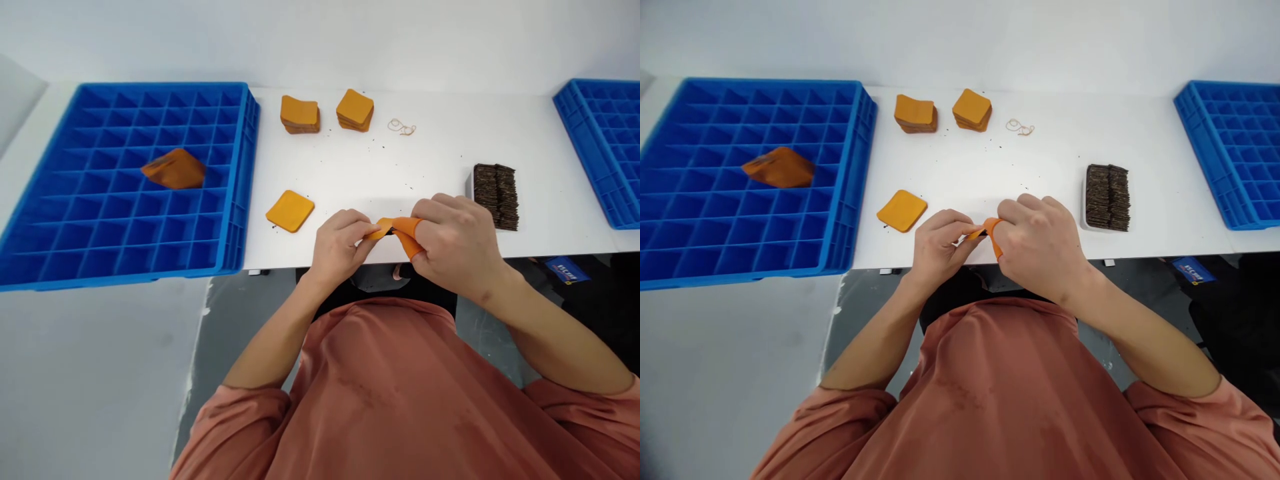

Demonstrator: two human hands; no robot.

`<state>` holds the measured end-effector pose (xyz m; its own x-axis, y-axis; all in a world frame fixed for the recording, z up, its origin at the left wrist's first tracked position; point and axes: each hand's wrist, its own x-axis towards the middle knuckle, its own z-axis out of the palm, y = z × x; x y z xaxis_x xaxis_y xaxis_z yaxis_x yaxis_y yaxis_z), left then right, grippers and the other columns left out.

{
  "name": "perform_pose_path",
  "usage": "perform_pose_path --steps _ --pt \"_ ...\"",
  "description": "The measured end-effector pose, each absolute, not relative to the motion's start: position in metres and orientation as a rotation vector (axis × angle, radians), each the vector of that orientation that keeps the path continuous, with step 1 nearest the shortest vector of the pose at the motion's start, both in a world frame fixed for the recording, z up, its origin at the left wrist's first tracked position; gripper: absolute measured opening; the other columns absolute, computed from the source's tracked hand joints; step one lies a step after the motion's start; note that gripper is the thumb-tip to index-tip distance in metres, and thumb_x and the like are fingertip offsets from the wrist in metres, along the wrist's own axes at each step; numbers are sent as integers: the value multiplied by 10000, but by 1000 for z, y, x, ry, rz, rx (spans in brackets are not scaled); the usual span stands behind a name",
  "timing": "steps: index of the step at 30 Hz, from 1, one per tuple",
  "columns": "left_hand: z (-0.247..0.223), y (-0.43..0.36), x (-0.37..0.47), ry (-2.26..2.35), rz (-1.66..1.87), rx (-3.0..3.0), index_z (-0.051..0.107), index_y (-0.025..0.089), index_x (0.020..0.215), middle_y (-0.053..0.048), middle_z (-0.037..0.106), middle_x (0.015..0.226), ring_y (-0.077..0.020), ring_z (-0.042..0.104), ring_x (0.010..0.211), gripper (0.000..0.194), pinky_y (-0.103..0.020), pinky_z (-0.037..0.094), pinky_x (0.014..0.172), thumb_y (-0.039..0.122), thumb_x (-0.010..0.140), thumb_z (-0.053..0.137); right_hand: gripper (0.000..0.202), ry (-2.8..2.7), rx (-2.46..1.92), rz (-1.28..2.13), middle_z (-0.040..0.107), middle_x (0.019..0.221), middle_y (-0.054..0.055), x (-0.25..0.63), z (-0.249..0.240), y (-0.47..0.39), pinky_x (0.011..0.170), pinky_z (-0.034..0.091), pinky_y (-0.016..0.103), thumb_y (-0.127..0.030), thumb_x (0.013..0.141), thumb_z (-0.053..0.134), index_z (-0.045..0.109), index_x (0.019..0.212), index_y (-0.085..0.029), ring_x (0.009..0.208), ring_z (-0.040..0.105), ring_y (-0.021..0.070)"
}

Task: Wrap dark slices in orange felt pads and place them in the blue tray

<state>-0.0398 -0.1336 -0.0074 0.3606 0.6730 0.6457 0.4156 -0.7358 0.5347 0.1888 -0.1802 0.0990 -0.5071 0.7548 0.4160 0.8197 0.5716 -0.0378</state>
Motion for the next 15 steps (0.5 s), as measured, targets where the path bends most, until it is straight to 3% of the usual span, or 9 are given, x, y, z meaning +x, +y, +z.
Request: perform_pose_path --steps 3,6,10,13,15 --pt "-4 -134 -41 961 1266 2178 825 216 944 -43 792 883 -158 682 753 184 -290 525 673 346 1061 768 205 -2229 -1221 46 787 1024 102 201 95 -175 722 494 387 -262 1036 687 860 1136 -220 856 652 225" --pt "-2 -132 -41 964 1263 1971 815 218 920 -15 740 801 -153 642 705 192 -291 482 637 362 1041 778 352 -1912 -1234 495 807 1184 85 210 78 -166 720 540 355 -391 981 824 832 1309 -265 892 683 201" --pt "1 -133 -41 978 1192 1817 830 224 926 -10 728 786 -171 651 704 199 -311 494 651 402 1004 790 316 -1496 -1269 986 829 1048 46 202 49 -160 730 530 320 -490 888 904 878 1087 -246 870 694 174" --pt "2 -133 -45 1058 1116 1856 849 223 917 -15 765 811 -191 679 728 217 -328 529 676 426 977 800 425 -1335 -1204 1142 809 917 41 190 34 -153 693 495 305 -620 786 968 867 885 -219 811 658 162" --pt "0 -127 -50 1129 1109 1886 862 238 924 -5 793 837 -199 694 746 200 -335 551 686 434 942 823 452 -1281 -1148 1215 810 933 34 186 28 -144 700 494 292 -620 723 1015 853 839 -214 800 635 145"
